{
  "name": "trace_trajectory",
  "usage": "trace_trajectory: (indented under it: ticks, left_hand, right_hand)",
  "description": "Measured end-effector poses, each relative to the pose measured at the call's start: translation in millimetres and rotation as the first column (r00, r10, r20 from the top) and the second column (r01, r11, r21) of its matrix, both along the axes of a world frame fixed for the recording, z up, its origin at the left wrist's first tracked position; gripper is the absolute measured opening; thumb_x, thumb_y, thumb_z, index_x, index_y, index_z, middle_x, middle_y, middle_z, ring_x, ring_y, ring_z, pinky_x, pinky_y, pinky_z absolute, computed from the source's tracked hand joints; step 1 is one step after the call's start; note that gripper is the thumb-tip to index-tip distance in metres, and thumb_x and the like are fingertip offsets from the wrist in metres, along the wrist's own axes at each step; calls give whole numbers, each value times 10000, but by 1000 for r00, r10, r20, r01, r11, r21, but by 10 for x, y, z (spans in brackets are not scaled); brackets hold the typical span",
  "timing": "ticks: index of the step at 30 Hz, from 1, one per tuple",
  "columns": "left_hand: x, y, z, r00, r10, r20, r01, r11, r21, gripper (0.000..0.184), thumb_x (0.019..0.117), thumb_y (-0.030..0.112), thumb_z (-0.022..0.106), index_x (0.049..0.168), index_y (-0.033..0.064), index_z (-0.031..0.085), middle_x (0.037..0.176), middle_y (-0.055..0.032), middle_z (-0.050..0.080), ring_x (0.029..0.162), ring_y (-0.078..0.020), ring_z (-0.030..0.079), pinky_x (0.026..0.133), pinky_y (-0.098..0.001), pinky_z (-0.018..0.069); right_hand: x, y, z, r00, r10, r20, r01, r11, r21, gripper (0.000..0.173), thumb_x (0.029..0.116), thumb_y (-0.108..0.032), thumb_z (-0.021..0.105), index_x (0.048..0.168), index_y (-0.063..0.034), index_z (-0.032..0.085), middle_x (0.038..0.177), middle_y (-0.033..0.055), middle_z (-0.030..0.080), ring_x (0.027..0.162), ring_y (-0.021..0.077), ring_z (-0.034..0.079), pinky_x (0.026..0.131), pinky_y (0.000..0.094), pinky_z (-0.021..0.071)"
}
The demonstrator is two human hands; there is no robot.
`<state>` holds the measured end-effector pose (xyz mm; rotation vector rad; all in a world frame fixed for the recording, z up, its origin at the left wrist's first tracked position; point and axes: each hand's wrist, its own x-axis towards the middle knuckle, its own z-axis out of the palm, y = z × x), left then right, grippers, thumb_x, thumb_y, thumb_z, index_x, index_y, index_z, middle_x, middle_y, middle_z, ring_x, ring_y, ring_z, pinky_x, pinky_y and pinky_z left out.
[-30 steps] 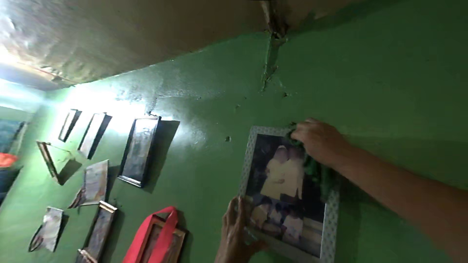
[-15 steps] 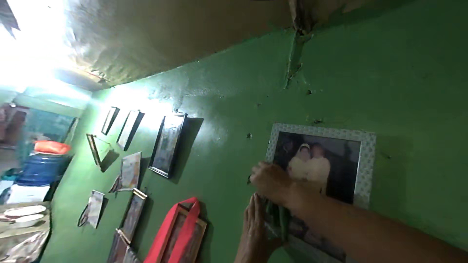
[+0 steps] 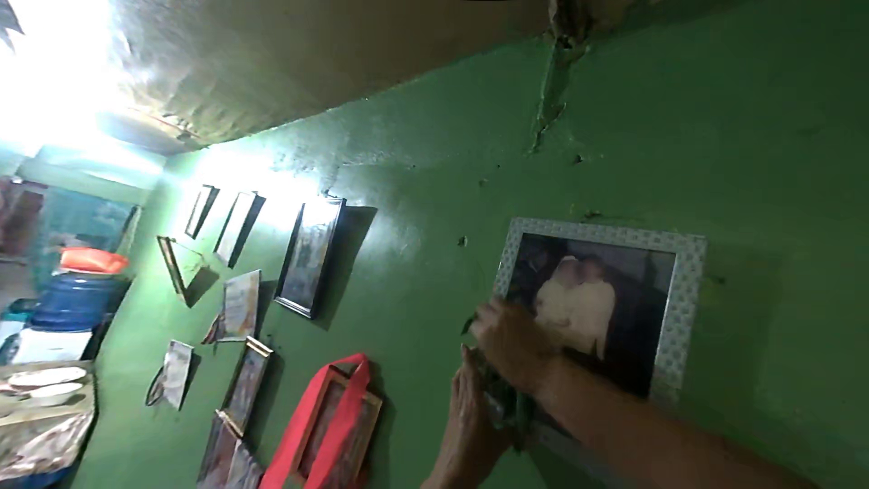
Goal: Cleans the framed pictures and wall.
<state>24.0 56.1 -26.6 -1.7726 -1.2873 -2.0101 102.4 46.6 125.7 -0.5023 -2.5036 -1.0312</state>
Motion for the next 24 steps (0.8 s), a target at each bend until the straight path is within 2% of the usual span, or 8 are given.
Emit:
trace_trajectory:
  ticks: [2, 4, 9, 12, 15, 17, 20, 24]
  left_hand:
    - [17, -17, -2, 1000, -2, 24, 3, 999, -39, 1155, 656, 86, 872, 1535, -170, 168, 1494, -381, 380, 1370, -483, 433, 1123, -506, 409]
    - [15, -23, 6, 999, -16, 38, 18, 999, -50, 1210, 668, 106, 876, 1562, -143, 100, 1524, -371, 349, 1392, -472, 417, 1136, -505, 398]
    - [9, 22, -35, 999, -40, 13, 40, 998, 44, 1392, 593, 337, 964, 1576, -123, 91, 1562, -343, 331, 1402, -480, 409, 1133, -533, 397]
    - [15, -5, -21, 1000, -20, 11, 20, 999, 29, 1386, 599, 358, 962, 1577, -120, 105, 1552, -341, 348, 1403, -479, 409, 1133, -536, 394]
    - [22, 12, -29, 1000, -14, 10, 13, 999, 31, 1395, 596, 359, 966, 1581, -108, 96, 1566, -320, 346, 1422, -466, 393, 1155, -540, 368]
    - [11, 37, -43, 1000, -20, 12, 20, 999, 30, 1380, 596, 325, 967, 1583, -103, 101, 1570, -318, 341, 1420, -464, 395, 1151, -536, 375]
    - [19, 44, -34, 999, -36, 22, 36, 999, 10, 1321, 609, 167, 940, 1584, -99, 90, 1566, -326, 335, 1417, -470, 396, 1151, -541, 377]
    - [8, 55, -47, 1000, -20, 0, 20, 999, 29, 1356, 600, 228, 957, 1586, -98, 85, 1582, -320, 318, 1423, -481, 382, 1152, -552, 368]
  right_hand:
    - [51, -45, -215, 1000, -14, 8, 15, 989, -144, 204, 998, 1, 542, 1092, 43, 718, 1145, 216, 677, 1151, 365, 632, 970, 471, 526]
    - [143, -90, -185, 1000, -10, 9, 11, 987, -160, 225, 1003, 18, 523, 1116, 39, 716, 1159, 216, 678, 1152, 366, 634, 974, 465, 526]
    - [612, 95, 683, 982, 165, -94, -123, 930, 346, 203, 911, 64, 640, 1075, 8, 746, 1167, 217, 704, 1141, 431, 649, 927, 572, 535]
    - [670, 156, 993, 966, 187, -180, -88, 889, 449, 297, 949, 90, 565, 1198, 25, 713, 1251, 256, 667, 1279, 454, 576, 1071, 572, 459]
    - [580, 257, 525, 975, 128, -181, -57, 933, 354, 410, 968, 13, 576, 1373, -28, 633, 1410, 234, 592, 1409, 397, 481, 1157, 528, 405]
    - [536, 333, -25, 981, 162, -111, -126, 953, 275, 372, 955, -50, 612, 1320, -44, 679, 1417, 195, 604, 1399, 352, 505, 1146, 500, 429]
    - [611, 240, -570, 991, 108, 79, -108, 994, -11, 366, 979, 13, 517, 1318, 16, 655, 1499, 207, 532, 1460, 355, 434, 1208, 477, 348]
    - [752, 232, -338, 982, 150, 119, -165, 978, 127, 260, 955, 36, 568, 1160, 4, 724, 1422, 155, 616, 1389, 314, 530, 1155, 440, 429]
